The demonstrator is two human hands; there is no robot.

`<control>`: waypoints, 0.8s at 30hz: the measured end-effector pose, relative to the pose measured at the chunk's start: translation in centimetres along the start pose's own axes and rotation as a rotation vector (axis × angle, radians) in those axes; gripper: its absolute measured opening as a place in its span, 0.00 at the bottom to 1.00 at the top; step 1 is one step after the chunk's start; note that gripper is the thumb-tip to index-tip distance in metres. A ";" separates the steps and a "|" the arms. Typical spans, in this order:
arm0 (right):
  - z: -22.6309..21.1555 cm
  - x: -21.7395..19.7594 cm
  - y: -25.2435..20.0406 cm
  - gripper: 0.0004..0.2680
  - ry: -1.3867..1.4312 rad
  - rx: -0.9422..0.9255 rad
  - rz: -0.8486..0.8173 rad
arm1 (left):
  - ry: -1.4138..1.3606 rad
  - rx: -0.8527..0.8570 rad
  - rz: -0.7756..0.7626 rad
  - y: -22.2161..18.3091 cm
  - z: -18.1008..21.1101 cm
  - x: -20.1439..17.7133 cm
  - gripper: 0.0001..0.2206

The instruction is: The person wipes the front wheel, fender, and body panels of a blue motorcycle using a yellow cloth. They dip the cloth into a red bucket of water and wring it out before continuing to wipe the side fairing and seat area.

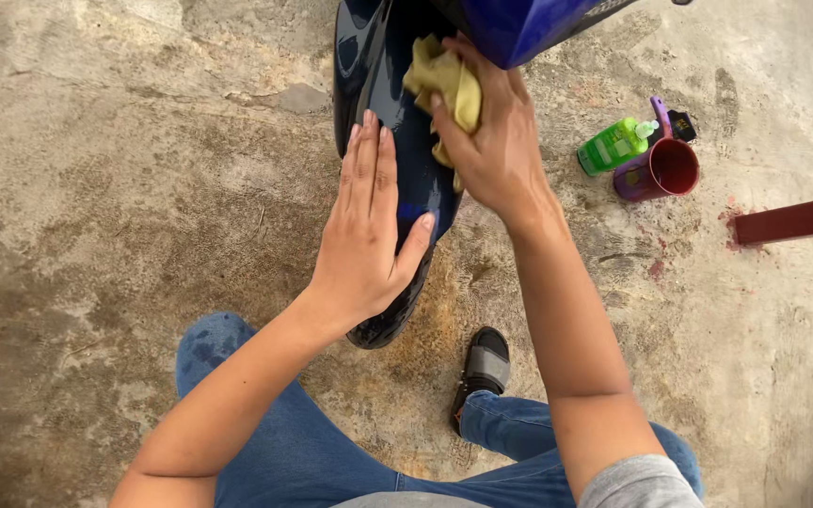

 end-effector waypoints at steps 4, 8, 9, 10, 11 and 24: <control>6.0 2.5 2.3 0.09 0.081 0.192 -0.087 | -0.123 0.008 0.048 0.0 0.0 1.2 0.39; 4.6 1.3 1.6 0.12 -0.025 0.067 -0.168 | -0.202 -0.004 0.065 -0.2 0.9 2.6 0.43; 3.4 0.6 1.4 0.14 -0.061 -0.098 -0.152 | -0.213 -0.018 0.065 -0.4 1.2 3.0 0.44; 2.2 -0.4 0.9 0.14 -0.034 -0.149 -0.201 | -0.225 -0.031 0.064 -0.5 1.6 3.3 0.46; 1.1 -1.4 0.4 0.15 0.002 -0.215 -0.242 | -0.237 -0.017 0.089 -0.4 2.1 3.7 0.46; 0.1 -0.3 1.3 0.17 -0.202 -0.133 -0.175 | -0.176 0.025 0.009 0.7 0.7 2.9 0.46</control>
Point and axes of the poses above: each hand's wrist, its own y-axis towards the middle knuckle, its own x-axis out of the palm, z = x × y, the point moved 1 cm from there along y, towards the middle knuckle, and after that the axes turned 13 degrees about -x, right-handed, at the moved point
